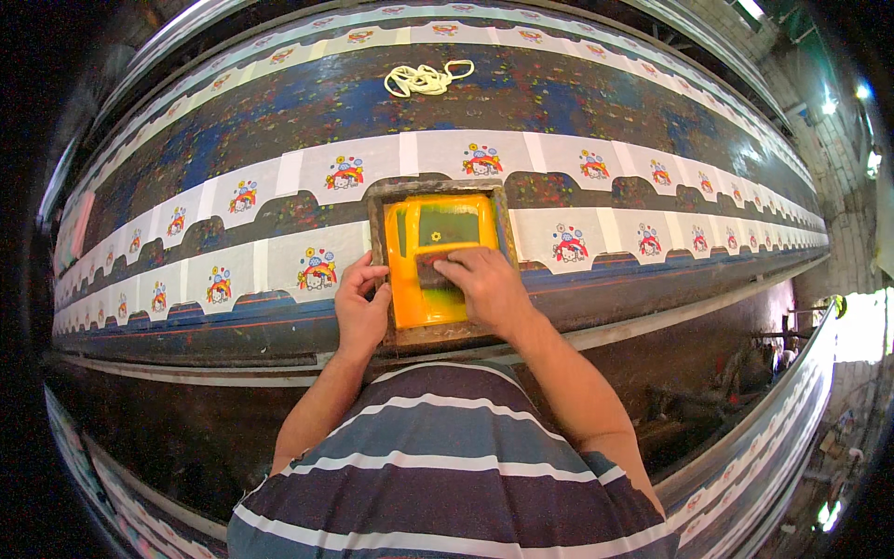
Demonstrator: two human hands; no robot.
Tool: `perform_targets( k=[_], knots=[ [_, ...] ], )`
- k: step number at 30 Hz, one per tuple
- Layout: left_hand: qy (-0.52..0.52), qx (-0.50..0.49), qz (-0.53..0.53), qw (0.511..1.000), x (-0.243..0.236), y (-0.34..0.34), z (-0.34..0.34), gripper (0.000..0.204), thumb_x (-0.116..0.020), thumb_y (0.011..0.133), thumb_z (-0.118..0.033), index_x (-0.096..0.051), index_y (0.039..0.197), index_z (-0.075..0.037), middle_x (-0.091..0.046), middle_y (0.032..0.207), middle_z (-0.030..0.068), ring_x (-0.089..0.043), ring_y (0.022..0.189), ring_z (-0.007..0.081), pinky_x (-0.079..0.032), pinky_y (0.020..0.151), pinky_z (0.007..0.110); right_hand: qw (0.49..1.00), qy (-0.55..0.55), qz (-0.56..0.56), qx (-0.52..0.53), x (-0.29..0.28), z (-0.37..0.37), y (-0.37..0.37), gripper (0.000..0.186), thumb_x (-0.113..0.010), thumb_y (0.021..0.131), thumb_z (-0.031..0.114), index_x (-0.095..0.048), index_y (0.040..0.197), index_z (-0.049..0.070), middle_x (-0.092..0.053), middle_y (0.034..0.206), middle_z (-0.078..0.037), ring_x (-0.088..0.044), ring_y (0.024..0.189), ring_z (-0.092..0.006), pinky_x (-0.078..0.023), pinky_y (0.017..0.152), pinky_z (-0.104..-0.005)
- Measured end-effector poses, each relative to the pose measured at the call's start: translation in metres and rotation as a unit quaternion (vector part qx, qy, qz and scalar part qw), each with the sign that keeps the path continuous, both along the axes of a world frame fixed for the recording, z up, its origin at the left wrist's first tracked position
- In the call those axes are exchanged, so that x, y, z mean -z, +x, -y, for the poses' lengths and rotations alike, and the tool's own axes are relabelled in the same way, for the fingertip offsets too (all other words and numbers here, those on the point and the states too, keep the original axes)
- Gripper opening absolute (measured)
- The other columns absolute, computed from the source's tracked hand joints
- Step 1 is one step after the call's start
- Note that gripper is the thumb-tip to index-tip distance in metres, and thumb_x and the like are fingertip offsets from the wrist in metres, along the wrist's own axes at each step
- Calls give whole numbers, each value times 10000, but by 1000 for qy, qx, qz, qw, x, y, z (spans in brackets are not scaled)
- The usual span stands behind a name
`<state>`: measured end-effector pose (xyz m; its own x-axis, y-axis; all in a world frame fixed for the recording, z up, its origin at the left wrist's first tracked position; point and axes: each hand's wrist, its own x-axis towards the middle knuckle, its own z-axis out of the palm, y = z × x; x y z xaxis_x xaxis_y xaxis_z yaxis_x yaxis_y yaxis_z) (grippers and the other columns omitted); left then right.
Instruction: The person repeatedly rubs a small yellow and green printing block onto a moving strip of white fabric with cartoon prints. The block is held with both hands and pressed onto the fabric as it advances along a conveyor-like table.
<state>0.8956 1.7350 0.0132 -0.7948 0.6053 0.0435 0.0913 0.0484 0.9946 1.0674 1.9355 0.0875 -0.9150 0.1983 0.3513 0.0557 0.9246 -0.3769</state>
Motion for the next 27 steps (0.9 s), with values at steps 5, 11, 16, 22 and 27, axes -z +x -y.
perform_targets(
  k=[5, 11, 16, 22, 27],
  knots=[
    [1, -9, -18, 1000, 6, 0, 0, 345, -753, 949, 130, -776, 1252, -33, -592, 1627, 263, -635, 1505, 349, -533, 1209, 406, 1000, -10, 14, 12, -1, -46, -48, 453, -709, 903, -27, -812, 1333, 70, -795, 1232, -189, -742, 1200, -426, -593, 1067, -526],
    [11, -20, -17, 1000, 12, 1, -1, 280, -758, 949, 109, -794, 1189, -31, -618, 1602, 258, -631, 1497, 363, -510, 1219, 431, 999, -47, 19, 13, -8, -73, -75, 517, -700, 855, -154, -788, 1319, 54, -802, 1285, -210, -735, 1242, -448, -595, 1093, -546],
    [-21, -21, -23, 999, 9, 3, 0, 249, -772, 955, 105, -800, 1159, -35, -625, 1597, 263, -631, 1501, 366, -505, 1218, 426, 999, -18, 22, -19, 2, -56, -55, 476, -723, 863, -69, -802, 1314, 61, -802, 1225, -189, -740, 1200, -427, -582, 1059, -539],
    [-13, -20, 16, 1000, 4, 5, -1, 359, -744, 981, 128, -769, 1303, -28, -575, 1675, 251, -613, 1536, 340, -500, 1247, 404, 999, -2, 25, -34, -1, -1, 0, 464, -723, 902, 44, -795, 1361, 69, -786, 1274, -133, -729, 1216, -369, -553, 1074, -511],
    [20, -39, 51, 998, 3, 12, 1, 476, -713, 999, 134, -735, 1443, -36, -541, 1728, 248, -589, 1564, 328, -487, 1277, 402, 998, -25, 49, -26, -9, 30, 30, 480, -742, 903, 57, -781, 1380, 74, -750, 1320, -133, -705, 1214, -374, -547, 1067, -515]
  ],
)
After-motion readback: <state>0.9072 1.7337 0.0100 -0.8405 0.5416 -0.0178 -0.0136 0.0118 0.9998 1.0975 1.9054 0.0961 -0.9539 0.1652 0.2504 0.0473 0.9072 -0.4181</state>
